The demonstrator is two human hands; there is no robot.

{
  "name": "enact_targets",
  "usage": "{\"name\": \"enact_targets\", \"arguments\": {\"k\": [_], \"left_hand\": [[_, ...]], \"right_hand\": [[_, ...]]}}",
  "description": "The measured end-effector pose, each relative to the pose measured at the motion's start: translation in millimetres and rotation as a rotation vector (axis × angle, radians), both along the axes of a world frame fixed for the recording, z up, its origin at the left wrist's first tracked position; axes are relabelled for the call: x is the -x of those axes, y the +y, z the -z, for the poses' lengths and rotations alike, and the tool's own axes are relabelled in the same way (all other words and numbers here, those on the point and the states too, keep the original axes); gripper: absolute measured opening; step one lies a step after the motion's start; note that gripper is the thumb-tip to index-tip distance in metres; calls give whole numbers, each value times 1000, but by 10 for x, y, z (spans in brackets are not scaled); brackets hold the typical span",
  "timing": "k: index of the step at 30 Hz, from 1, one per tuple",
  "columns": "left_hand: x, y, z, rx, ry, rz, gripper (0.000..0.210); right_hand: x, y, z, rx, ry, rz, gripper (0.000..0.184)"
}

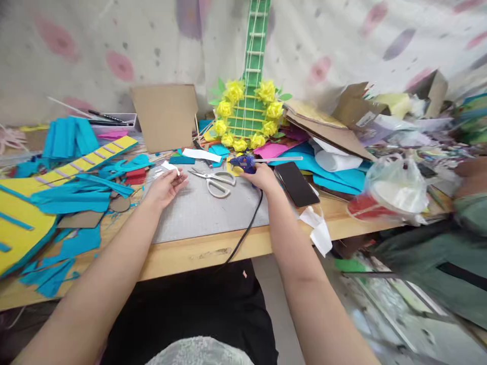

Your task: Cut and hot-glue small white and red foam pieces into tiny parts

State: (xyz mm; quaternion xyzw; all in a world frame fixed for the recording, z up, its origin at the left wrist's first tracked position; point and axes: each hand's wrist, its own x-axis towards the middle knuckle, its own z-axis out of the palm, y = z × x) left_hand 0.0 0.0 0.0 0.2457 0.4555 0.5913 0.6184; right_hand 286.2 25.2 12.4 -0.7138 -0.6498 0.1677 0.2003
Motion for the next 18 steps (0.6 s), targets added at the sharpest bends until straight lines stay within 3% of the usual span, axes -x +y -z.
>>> {"name": "enact_targets", "arguments": {"k": [5, 9, 14, 18], "left_hand": [[-55, -22, 23, -51, 132, -84, 8], [-76, -10, 25, -113, 227, -164, 10], [-79, 1, 28, -127, 243, -190, 16], [-80, -5, 28, -116, 236, -184, 18]], "right_hand": [[101, 84, 208, -47, 303, 116, 41], [54, 70, 238, -68, 631, 136, 39], [72, 10, 149, -76, 861, 61, 37], [228, -87, -30, -55, 843, -153, 37]]}}
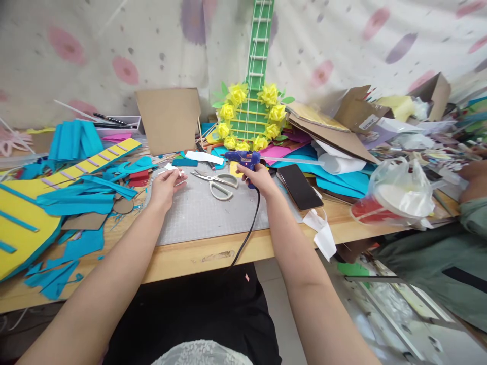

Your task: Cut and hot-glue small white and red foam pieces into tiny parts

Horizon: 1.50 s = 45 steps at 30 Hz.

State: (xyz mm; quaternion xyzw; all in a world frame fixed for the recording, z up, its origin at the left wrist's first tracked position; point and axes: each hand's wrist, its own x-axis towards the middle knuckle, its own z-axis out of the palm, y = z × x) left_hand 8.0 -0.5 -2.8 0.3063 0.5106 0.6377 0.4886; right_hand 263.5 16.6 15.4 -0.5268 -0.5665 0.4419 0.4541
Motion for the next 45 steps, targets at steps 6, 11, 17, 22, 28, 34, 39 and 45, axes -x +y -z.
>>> {"name": "enact_targets", "arguments": {"k": [6, 11, 17, 22, 28, 34, 39, 45], "left_hand": [[12, -11, -16, 25, 2, -6, 18], [26, -11, -15, 39, 24, -10, 19], [3, -10, -15, 15, 94, -31, 19], [-10, -18, -25, 4, 139, -41, 20], [-9, -17, -22, 0, 151, -40, 19], [-13, -17, -33, 13, 146, -47, 16], [-18, -19, -39, 17, 154, -46, 17], [-13, -9, -19, 9, 158, -41, 18]], "right_hand": [[452, -117, -203, -40, -212, -245, 40], [724, -125, -84, -38, -230, -179, 42], [751, -150, 18, -48, -289, -142, 45], [750, -148, 29, -80, -321, -138, 44], [760, -122, 59, -116, -363, -129, 44], [751, -127, 50, -132, -356, -151, 44], [750, -121, 54, -143, -349, -153, 44], [740, -117, 62, -163, -354, -158, 44]]}}
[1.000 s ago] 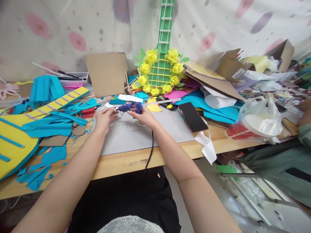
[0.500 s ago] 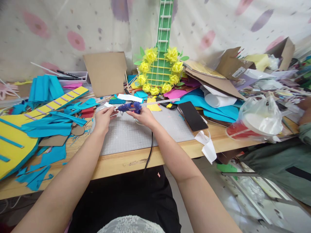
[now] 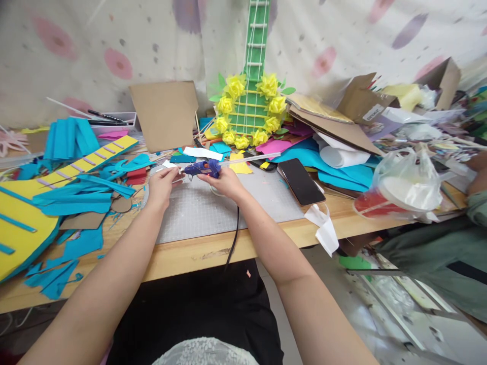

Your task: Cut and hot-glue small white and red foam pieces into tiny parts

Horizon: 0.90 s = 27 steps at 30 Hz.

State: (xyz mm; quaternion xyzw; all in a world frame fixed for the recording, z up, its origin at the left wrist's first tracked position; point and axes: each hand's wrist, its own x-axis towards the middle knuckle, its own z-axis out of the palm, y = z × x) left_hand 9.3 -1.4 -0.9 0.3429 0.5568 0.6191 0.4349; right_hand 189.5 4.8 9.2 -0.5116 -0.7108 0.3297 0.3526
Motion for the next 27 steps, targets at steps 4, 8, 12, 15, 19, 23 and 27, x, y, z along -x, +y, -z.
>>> {"name": "enact_targets", "arguments": {"k": [4, 8, 12, 15, 19, 23, 27], "left_hand": [[4, 7, 10, -10, -5, 1, 16], [1, 2, -1, -8, -9, 0, 16], [-1, 0, -4, -6, -11, 6, 18], [3, 5, 10, -15, -9, 13, 19], [7, 8, 24, -16, -4, 22, 19], [3, 1, 15, -14, -6, 30, 19], [-6, -9, 6, 0, -20, 33, 19]], "right_hand": [[-5, -7, -12, -9, 3, -20, 44], [-5, -6, -24, -7, -2, -21, 43], [1, -6, -23, -1, 14, -8, 44], [5, -4, -18, 0, 29, -12, 43], [11, 4, -12, -8, 21, -4, 41], [20, 11, -15, -9, 13, 20, 42], [23, 7, -24, 3, 28, 38, 41]]}}
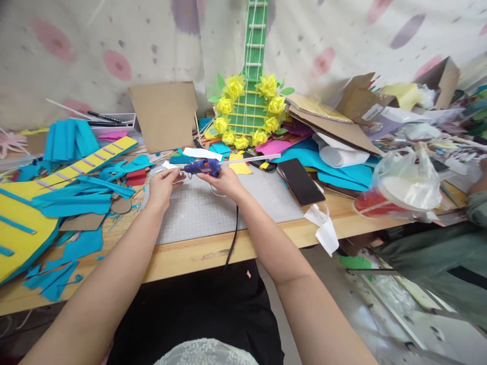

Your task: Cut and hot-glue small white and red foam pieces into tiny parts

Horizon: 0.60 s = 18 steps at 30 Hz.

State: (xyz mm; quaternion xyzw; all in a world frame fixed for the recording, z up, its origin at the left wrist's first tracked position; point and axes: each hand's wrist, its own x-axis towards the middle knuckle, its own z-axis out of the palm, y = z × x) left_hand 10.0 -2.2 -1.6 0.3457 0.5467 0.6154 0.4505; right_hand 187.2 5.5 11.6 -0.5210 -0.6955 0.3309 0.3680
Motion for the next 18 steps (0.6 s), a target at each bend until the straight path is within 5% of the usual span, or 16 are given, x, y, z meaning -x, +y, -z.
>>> {"name": "enact_targets", "arguments": {"k": [11, 18], "left_hand": [[29, -17, -21, 58, -154, 152, 21], [31, -10, -13, 26, -246, 209, 20]], "right_hand": [[-199, -2, -16, 121, 420, 35, 46], [-241, 23, -6, 130, 499, 82, 48]]}}
